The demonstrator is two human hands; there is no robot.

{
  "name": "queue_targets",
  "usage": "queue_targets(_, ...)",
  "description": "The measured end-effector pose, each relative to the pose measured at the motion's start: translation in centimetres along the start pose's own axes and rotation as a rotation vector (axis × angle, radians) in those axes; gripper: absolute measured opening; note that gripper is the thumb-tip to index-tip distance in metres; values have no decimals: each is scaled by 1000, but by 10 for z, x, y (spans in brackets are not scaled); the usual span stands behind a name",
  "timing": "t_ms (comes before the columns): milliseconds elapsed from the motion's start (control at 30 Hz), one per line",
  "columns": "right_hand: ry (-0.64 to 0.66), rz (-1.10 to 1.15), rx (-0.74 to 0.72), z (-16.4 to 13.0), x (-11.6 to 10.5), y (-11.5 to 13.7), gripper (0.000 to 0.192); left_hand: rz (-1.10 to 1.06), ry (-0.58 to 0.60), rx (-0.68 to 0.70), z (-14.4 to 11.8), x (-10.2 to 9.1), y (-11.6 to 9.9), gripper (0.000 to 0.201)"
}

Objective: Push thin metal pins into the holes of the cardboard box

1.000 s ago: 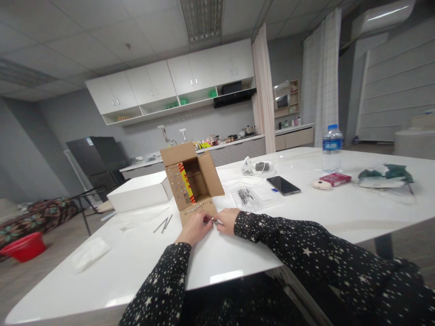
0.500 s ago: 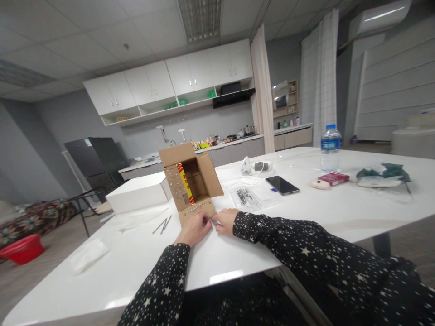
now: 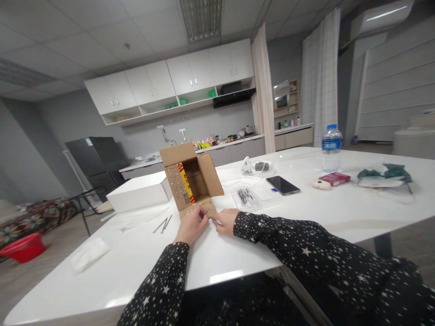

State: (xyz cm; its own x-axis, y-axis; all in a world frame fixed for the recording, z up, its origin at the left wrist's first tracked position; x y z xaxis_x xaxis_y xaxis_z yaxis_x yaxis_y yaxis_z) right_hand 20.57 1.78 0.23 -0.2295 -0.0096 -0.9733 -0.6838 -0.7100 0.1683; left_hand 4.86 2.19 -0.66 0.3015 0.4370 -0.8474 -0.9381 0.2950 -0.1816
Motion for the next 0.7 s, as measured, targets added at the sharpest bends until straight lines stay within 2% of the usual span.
queue_targets(167, 7, -13, 15, 2, 3, -1, 35, -50, -124, 10, 1, -7, 5, 11)
queue_targets(400, -4, -18, 21, 2, 5, -3, 33, -50, -242, -5, 1, -12, 12, 15)
queue_targets(700, -10, -23, 28, 4, 9, -4, 32, 52, -293, 1, 4, -10, 14, 16)
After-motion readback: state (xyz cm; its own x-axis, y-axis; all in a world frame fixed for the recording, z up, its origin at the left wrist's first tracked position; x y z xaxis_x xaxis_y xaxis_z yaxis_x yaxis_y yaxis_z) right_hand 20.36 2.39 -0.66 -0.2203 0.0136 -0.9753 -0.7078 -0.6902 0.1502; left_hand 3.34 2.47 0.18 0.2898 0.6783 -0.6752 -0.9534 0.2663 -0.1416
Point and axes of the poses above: each hand's wrist, its own z-axis towards the middle knuckle, its own x-axis out of the palm, y = z × x, the point moved 3 cm from there along z, towards the middle knuckle, and after that the axes turned 5 degrees about z, right-handed, at the moved point
